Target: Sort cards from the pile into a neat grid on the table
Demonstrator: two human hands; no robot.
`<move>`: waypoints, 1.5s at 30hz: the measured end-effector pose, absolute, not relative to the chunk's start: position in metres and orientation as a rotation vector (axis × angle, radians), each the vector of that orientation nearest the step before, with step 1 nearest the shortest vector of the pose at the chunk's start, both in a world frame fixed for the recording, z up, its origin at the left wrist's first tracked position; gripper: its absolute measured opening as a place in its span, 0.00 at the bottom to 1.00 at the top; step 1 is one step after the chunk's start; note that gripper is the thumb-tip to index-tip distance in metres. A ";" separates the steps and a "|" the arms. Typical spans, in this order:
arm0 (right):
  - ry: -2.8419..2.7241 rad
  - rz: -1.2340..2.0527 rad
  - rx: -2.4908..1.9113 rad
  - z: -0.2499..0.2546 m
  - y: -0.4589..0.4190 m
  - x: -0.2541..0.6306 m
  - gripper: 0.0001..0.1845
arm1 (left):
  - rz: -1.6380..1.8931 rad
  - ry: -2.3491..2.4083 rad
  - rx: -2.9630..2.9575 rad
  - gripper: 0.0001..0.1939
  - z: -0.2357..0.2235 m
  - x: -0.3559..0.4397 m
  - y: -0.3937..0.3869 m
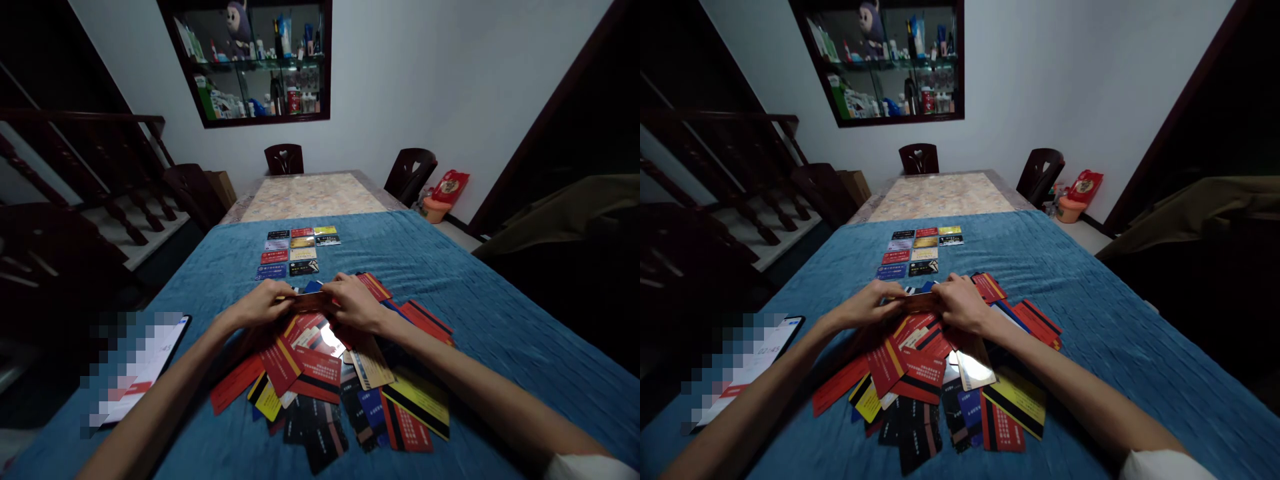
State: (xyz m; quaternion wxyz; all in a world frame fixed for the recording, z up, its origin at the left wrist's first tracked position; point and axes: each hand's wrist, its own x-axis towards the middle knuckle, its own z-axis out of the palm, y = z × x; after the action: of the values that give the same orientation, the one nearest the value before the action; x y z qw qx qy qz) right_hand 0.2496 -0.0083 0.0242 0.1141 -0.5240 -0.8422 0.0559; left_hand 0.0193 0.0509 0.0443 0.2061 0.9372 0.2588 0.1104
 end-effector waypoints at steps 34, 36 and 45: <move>-2.089 -0.092 -1.241 0.020 -0.003 0.259 0.09 | 0.713 0.835 2.499 0.11 0.037 0.029 0.043; -2.137 -0.134 -1.234 0.018 -0.002 0.258 0.09 | 0.771 0.832 2.477 0.11 0.036 0.032 0.040; -2.238 -0.194 -1.160 0.009 -0.002 0.253 0.14 | 0.823 0.931 2.393 0.06 0.020 0.049 0.027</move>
State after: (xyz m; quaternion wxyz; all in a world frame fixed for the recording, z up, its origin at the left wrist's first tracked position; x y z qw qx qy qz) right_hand 0.2528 -0.0023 0.0089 0.3019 -0.4373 -0.8439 -0.0733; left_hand 0.0491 0.0274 0.0197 0.2207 0.8656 0.3368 0.2978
